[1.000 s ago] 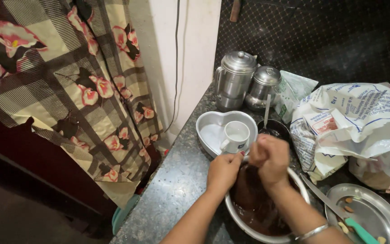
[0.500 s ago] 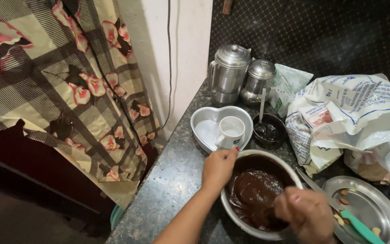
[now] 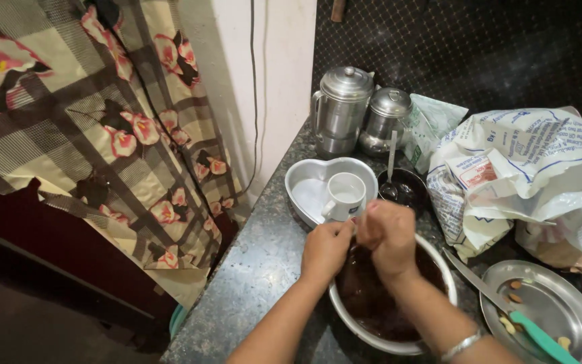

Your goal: The person mixes chocolate batter in a bowl with a whisk, then uses a knife to chop nuts from a plate and add them to the mixture. They continue stirring the batter with the whisk, occasionally using the knife to scrape the sides of the bowl.

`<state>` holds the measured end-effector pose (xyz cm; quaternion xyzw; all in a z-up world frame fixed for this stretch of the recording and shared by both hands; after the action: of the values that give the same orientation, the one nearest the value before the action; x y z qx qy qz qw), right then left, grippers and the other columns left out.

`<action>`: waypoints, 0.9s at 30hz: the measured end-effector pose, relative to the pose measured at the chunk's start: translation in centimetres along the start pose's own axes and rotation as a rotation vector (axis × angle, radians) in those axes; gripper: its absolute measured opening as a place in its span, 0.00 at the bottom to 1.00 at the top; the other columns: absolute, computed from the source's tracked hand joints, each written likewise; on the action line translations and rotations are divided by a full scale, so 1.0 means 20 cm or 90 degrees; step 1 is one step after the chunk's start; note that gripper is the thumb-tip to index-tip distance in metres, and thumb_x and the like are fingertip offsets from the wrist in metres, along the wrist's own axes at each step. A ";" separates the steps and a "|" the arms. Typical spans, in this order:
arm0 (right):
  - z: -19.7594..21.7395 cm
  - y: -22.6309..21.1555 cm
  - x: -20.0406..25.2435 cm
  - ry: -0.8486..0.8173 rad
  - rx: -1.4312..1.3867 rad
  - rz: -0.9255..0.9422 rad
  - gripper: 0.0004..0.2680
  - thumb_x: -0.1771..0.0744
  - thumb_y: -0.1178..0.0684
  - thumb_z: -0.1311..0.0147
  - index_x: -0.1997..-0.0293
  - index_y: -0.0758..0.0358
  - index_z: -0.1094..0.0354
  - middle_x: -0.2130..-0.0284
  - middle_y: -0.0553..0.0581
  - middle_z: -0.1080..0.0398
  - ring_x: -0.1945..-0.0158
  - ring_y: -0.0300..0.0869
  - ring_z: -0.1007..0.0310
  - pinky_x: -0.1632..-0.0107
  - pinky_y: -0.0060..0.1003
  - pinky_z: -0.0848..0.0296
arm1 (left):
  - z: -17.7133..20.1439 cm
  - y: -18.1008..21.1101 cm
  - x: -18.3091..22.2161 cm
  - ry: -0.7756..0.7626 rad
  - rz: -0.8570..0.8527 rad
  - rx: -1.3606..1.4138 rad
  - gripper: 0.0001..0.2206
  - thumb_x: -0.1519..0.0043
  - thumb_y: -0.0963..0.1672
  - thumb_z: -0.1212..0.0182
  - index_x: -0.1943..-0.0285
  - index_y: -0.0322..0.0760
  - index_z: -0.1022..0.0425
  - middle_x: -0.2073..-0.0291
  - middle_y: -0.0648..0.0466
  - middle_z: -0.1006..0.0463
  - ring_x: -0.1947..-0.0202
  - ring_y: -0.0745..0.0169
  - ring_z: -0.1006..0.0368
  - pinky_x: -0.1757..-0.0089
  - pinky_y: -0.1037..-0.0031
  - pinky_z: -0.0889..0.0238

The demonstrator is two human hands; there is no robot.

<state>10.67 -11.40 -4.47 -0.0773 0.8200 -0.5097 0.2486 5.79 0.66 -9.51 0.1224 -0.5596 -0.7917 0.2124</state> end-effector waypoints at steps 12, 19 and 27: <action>0.46 -0.23 0.49 0.030 0.041 -0.030 0.18 0.30 0.54 0.56 0.85 0.61 0.48 0.89 0.56 0.46 0.84 0.43 0.48 0.75 0.41 0.43 | -0.01 0.00 -0.01 -0.018 0.020 0.004 0.21 0.38 0.54 0.43 0.69 0.30 0.22 0.79 0.38 0.25 0.76 0.39 0.30 0.65 0.58 0.35; 0.41 -0.17 -0.01 0.112 0.023 0.041 0.16 0.29 0.52 0.58 0.80 0.56 0.53 0.88 0.50 0.54 0.84 0.38 0.56 0.78 0.37 0.51 | -0.02 0.00 -0.02 -0.023 0.003 0.028 0.21 0.38 0.53 0.43 0.69 0.30 0.21 0.80 0.40 0.25 0.77 0.44 0.31 0.66 0.60 0.35; 0.03 -0.03 0.21 0.016 -0.117 -0.074 0.18 0.30 0.53 0.56 0.83 0.58 0.52 0.90 0.51 0.51 0.85 0.39 0.55 0.77 0.37 0.50 | -0.02 -0.01 -0.02 -0.028 0.019 0.010 0.21 0.38 0.54 0.42 0.67 0.31 0.21 0.80 0.39 0.25 0.77 0.44 0.32 0.65 0.59 0.35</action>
<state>7.14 -13.74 -5.48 -0.1410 0.8605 -0.4467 0.2003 6.35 0.60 -9.94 0.0979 -0.5721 -0.7865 0.2109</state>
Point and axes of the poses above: each hand's wrist, its own x-axis away from the middle knuckle, its own z-axis out of the back of the hand, y = z × x, the point moved 7 cm from there along -x, towards the middle knuckle
